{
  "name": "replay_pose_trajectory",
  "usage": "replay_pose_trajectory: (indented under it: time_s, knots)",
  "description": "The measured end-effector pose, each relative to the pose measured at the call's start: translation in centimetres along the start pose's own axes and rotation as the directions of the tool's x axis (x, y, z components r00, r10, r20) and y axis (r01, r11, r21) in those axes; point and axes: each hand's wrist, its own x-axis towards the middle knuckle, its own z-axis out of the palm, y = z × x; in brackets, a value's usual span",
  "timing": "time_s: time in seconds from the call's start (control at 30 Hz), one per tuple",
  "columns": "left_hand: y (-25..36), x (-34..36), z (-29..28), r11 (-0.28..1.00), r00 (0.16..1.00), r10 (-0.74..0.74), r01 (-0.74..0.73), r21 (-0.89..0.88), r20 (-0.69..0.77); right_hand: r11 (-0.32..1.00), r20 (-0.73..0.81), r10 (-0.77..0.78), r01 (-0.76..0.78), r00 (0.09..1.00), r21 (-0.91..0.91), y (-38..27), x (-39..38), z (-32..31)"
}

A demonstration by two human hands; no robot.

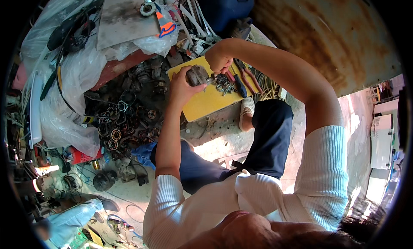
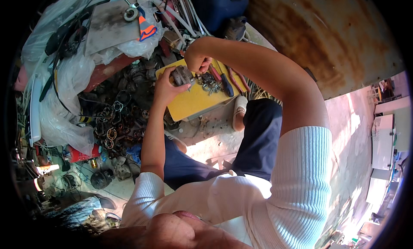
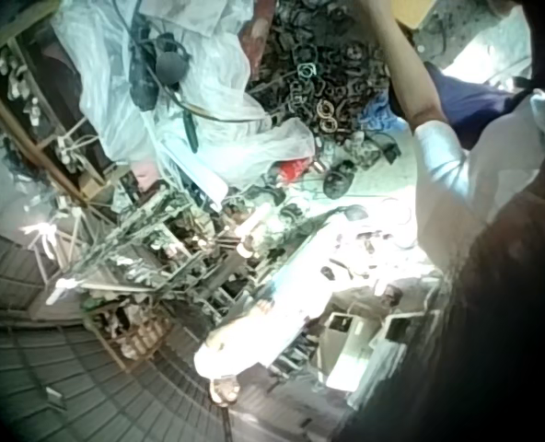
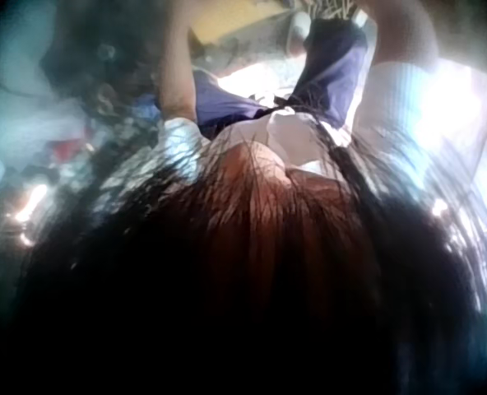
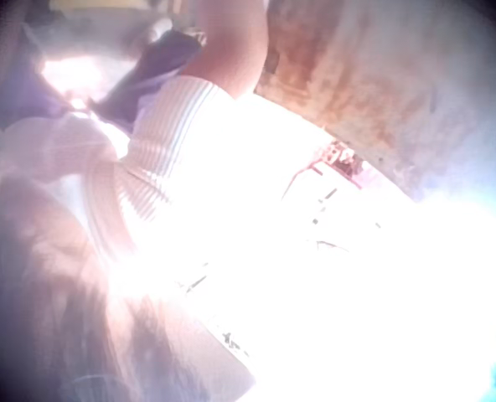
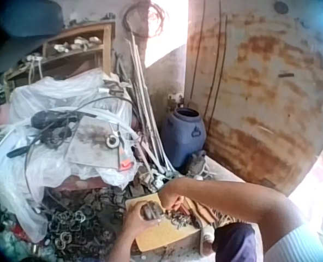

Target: The person disassembles a mechanical component using a screwdriver and a wrench to remove small parts and screws.

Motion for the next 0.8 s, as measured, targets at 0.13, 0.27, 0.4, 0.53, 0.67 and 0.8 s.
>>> replay_pose_trajectory:
  time_s: [0.13, 0.27, 0.4, 0.53, 0.67, 0.8]
  knots:
    - [0.4, 0.0, 0.2, 0.999, 1.000, 0.005, -0.005, 0.036, -0.010, 0.875, -0.057, -0.192, 0.145, 0.980, -0.462, 1.1, 0.5, 2.2]
    - [0.2, -0.1, 0.2, 0.999, 1.000, 0.007, -0.006, 0.040, -0.029, 0.983, -0.429, -0.137, 0.069, 0.893, -0.170, -0.2, -3.4, 5.9]
    - [0.0, -0.1, 0.4, 0.997, 0.997, 0.058, -0.056, 0.044, -0.047, 0.989, -0.526, -0.110, 0.041, 0.843, -0.140, 0.3, -4.4, 7.7]
    - [-0.3, -0.2, 0.4, 0.994, 0.994, 0.084, -0.078, 0.080, -0.067, 0.992, -0.539, -0.068, 0.001, 0.839, -0.123, -0.3, -5.7, 9.2]
    - [-0.1, -0.1, 0.5, 0.991, 0.989, 0.126, -0.122, 0.051, -0.083, 0.994, -0.599, -0.015, -0.052, 0.801, -0.095, -0.6, -5.8, 10.1]
    - [-0.9, 0.3, 1.1, 0.996, 0.989, 0.085, -0.082, 0.033, -0.118, 0.988, -0.675, -0.054, -0.060, 0.736, -0.144, -0.7, -5.1, 11.6]
